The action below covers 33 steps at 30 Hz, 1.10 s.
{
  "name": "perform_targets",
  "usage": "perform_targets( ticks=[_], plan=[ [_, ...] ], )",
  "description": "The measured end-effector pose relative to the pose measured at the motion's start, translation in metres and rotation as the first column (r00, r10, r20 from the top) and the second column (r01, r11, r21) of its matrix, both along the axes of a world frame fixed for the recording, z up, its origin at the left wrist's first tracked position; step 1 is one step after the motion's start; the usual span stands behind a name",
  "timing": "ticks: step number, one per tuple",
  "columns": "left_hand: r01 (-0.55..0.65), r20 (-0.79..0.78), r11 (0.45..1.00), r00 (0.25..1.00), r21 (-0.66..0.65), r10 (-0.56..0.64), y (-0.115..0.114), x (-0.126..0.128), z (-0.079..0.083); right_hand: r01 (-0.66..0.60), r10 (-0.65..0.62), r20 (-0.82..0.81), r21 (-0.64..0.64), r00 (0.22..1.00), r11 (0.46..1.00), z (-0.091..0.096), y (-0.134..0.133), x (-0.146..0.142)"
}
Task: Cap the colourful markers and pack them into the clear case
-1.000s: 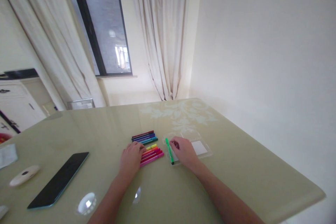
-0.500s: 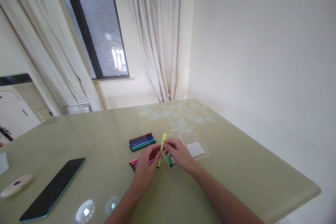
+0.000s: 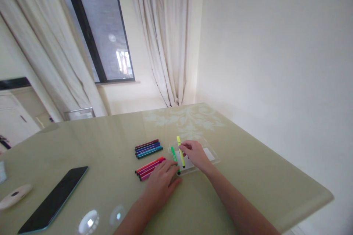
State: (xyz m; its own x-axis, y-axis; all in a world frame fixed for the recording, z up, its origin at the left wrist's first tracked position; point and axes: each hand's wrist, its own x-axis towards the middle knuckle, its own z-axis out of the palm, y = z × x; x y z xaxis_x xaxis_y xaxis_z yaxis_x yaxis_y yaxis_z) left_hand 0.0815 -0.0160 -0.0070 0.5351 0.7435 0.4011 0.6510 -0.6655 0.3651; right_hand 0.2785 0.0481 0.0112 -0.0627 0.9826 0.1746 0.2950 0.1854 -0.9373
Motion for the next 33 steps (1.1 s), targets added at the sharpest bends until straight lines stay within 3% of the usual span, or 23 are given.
perform_targets(
  ticks=[4,11,28,33],
  plan=[
    [0.002,-0.062,0.999,0.998,-0.032,-0.004,0.0,0.001,0.002,0.007,-0.001,0.167,-0.034,0.986,0.999,-0.009,-0.002,-0.002],
    [-0.027,-0.136,0.999,0.99,-0.03,0.023,-0.001,0.006,0.009,0.015,-0.063,0.455,0.109,0.888,0.994,-0.011,-0.007,-0.01],
    [-0.005,-0.152,1.0,0.988,0.01,0.006,-0.003,0.007,0.01,-0.046,-0.047,0.586,0.143,0.809,0.989,-0.001,-0.015,-0.008],
    [-0.015,-0.177,1.0,0.984,0.025,0.019,-0.006,0.009,0.012,-0.028,-0.028,0.597,0.085,0.802,0.996,0.0,-0.015,-0.011]
  ],
)
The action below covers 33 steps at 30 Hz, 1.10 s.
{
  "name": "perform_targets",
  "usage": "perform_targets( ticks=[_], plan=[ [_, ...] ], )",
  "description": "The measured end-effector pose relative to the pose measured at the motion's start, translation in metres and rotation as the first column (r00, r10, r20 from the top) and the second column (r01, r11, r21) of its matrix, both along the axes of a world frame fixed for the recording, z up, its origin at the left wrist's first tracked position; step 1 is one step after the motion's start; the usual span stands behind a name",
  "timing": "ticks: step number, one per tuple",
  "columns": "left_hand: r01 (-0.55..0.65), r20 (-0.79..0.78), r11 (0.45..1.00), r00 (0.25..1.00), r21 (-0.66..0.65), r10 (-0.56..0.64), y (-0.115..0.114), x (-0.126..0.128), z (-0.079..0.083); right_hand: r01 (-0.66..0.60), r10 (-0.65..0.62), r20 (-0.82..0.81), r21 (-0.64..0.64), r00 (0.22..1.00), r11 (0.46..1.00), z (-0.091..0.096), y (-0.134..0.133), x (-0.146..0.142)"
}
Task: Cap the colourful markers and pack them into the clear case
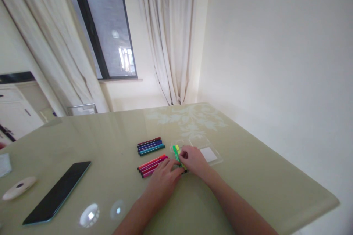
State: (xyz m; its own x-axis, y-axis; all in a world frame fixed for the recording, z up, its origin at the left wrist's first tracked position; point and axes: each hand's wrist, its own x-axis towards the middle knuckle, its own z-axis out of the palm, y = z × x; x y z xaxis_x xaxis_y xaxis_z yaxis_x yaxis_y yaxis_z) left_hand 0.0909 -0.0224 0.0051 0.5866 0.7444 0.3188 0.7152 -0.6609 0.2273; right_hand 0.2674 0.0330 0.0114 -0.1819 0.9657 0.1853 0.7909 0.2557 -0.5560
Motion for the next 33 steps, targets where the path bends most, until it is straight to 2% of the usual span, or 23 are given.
perform_targets(
  ticks=[5,7,9,11,13,17,24,33],
  plan=[
    [0.025,0.063,0.999,0.998,-0.034,-0.023,0.003,-0.002,-0.002,-0.015,0.012,-0.091,-0.035,0.996,0.999,-0.001,0.001,0.002],
    [-0.019,0.135,0.999,0.991,-0.031,0.023,0.012,-0.013,-0.003,-0.029,0.028,-0.098,-0.012,0.995,0.999,-0.001,0.001,0.004],
    [-0.195,0.17,0.981,0.966,-0.012,0.194,0.024,-0.03,-0.004,-0.036,0.037,-0.07,0.016,0.997,0.999,-0.001,0.0,0.004],
    [-0.425,0.133,0.905,0.898,0.023,0.419,0.036,-0.052,-0.006,-0.04,0.042,-0.037,0.042,0.998,0.998,0.001,-0.001,0.004],
    [-0.559,0.067,0.828,0.828,0.038,0.556,0.046,-0.073,-0.007,-0.041,0.042,-0.02,0.065,0.999,0.997,0.001,-0.001,0.003],
    [-0.585,-0.025,0.811,0.811,0.008,0.585,0.053,-0.095,-0.012,-0.011,0.018,-0.061,0.11,0.998,0.994,0.001,0.001,0.002],
    [-0.601,-0.007,0.799,0.799,0.025,0.601,0.059,-0.1,-0.015,-0.009,0.017,-0.053,0.139,0.998,0.99,-0.003,0.002,0.002],
    [-0.621,-0.005,0.784,0.784,0.015,0.621,0.058,-0.113,-0.009,-0.042,0.047,-0.034,0.14,0.998,0.989,-0.002,0.0,0.0]
  ],
)
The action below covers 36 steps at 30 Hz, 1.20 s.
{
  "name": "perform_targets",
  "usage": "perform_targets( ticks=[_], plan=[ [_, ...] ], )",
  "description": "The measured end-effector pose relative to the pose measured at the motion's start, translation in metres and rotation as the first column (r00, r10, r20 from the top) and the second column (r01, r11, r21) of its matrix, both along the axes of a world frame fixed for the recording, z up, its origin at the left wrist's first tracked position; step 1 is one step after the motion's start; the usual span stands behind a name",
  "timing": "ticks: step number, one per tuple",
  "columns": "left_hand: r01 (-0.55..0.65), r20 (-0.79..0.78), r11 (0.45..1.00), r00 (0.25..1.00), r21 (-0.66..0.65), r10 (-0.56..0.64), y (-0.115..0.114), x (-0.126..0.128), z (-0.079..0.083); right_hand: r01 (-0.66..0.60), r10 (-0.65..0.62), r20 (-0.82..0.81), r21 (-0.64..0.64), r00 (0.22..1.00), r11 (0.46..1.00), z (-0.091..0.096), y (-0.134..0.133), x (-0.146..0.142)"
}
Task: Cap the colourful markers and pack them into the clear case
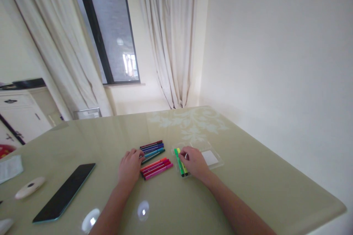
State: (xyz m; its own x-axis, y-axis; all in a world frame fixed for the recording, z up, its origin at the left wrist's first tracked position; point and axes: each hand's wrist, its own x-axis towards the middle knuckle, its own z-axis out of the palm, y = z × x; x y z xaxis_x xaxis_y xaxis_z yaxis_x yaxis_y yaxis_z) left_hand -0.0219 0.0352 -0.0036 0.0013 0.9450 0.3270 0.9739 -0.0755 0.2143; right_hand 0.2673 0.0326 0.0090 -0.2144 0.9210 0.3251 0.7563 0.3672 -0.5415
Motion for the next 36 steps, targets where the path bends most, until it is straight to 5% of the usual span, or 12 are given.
perform_targets(
  ticks=[5,9,12,15,19,24,27,30,33,36],
  plan=[
    [0.055,0.049,0.998,0.997,0.035,-0.056,-0.001,0.003,0.007,-0.009,0.01,-0.025,0.016,1.0,1.0,0.001,0.0,-0.001],
    [0.145,0.214,0.972,0.959,0.184,-0.184,-0.008,0.03,0.012,-0.049,0.041,-0.197,-0.037,0.98,0.998,0.003,-0.002,-0.005],
    [0.252,0.399,0.913,0.838,0.32,-0.371,-0.021,0.063,0.012,-0.175,0.09,-0.458,-0.148,0.884,0.973,0.004,-0.002,-0.009],
    [0.335,0.457,0.888,0.766,0.316,-0.451,-0.035,0.088,0.01,-0.298,0.11,-0.655,-0.183,0.748,0.937,0.005,-0.001,-0.011],
    [0.319,0.463,0.884,0.762,0.341,-0.454,-0.042,0.096,0.009,-0.355,0.06,-0.79,-0.205,0.61,0.912,0.007,-0.001,-0.011],
    [0.394,0.428,0.855,0.745,0.338,-0.512,-0.043,0.093,0.007,-0.356,-0.022,-0.839,-0.254,0.543,0.899,0.009,-0.002,-0.009],
    [0.478,0.359,0.827,0.747,0.296,-0.56,-0.047,0.096,0.002,-0.222,-0.069,-0.807,-0.242,0.586,0.945,0.012,0.005,0.002],
    [0.602,0.2,0.78,0.754,0.172,-0.626,-0.051,0.101,-0.002,-0.077,-0.079,-0.649,-0.208,0.756,0.975,0.013,0.014,0.019],
    [0.68,0.093,0.732,0.728,0.033,-0.68,-0.054,0.105,-0.004,-0.04,-0.064,-0.427,-0.228,0.902,0.973,0.009,0.018,0.029],
    [0.678,0.092,0.735,0.733,-0.009,-0.674,-0.055,0.106,-0.002,-0.023,-0.056,-0.311,-0.245,0.949,0.969,0.003,0.015,0.027]
  ],
)
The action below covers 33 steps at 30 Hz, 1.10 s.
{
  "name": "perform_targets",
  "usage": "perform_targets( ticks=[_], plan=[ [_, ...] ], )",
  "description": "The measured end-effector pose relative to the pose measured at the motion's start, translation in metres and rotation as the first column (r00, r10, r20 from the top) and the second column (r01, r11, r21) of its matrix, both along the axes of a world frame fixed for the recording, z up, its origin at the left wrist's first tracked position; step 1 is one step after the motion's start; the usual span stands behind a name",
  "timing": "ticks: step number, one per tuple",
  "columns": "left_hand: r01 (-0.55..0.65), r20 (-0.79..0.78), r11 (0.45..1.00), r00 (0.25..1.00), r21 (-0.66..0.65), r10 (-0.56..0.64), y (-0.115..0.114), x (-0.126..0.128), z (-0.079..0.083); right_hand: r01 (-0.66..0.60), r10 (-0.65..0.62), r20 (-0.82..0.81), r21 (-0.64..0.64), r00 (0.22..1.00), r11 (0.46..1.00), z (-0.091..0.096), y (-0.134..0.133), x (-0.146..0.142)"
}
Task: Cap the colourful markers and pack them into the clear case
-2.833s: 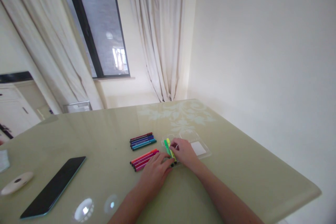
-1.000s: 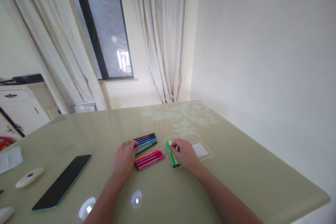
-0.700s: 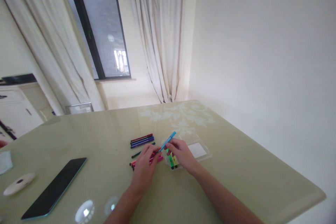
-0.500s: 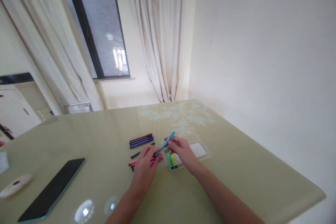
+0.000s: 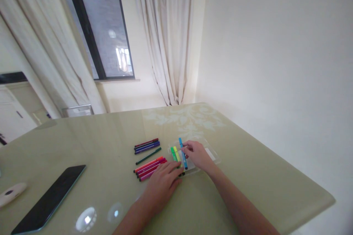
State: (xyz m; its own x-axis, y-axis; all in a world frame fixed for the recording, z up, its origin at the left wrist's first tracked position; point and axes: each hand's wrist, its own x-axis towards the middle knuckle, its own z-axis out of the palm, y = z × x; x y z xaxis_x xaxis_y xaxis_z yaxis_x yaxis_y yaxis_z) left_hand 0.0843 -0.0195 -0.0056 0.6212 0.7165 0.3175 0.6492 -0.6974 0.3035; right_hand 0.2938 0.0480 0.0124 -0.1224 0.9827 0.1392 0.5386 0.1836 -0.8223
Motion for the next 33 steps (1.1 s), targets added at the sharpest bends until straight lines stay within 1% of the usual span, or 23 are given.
perform_targets(
  ticks=[4,6,12,17,20,23,27,33],
  plan=[
    [-0.006,0.017,1.0,1.0,0.002,0.006,0.0,0.001,0.003,0.014,-0.017,0.119,0.029,0.993,0.999,-0.004,-0.006,-0.008],
    [-0.015,0.006,1.0,1.0,0.002,0.015,0.0,0.003,0.004,0.024,-0.031,0.148,0.048,0.989,0.999,-0.005,-0.007,-0.01],
    [-0.028,-0.067,1.0,0.997,0.013,0.029,-0.001,0.006,0.002,0.014,-0.013,0.034,-0.027,0.999,1.0,-0.005,-0.003,-0.005],
    [-0.026,-0.069,0.999,0.997,0.027,0.027,0.0,0.005,0.0,0.022,-0.022,-0.032,-0.002,0.999,1.0,-0.005,0.001,0.001],
    [-0.023,-0.06,0.999,0.998,0.041,0.025,0.0,0.005,-0.002,-0.012,0.009,-0.055,-0.044,0.998,0.999,-0.005,0.001,0.002],
    [-0.019,-0.066,0.997,0.998,0.073,0.024,0.0,0.005,-0.004,-0.037,0.04,0.043,-0.076,0.998,0.996,-0.004,-0.003,0.0],
    [-0.01,-0.095,0.994,0.995,0.107,0.02,0.0,0.005,-0.004,-0.009,0.008,0.187,0.002,0.982,1.0,0.0,-0.008,-0.006],
    [-0.003,-0.136,0.991,0.99,0.132,0.021,0.0,0.005,-0.003,-0.036,0.019,0.25,0.061,0.968,0.997,0.004,-0.01,-0.01]
  ],
)
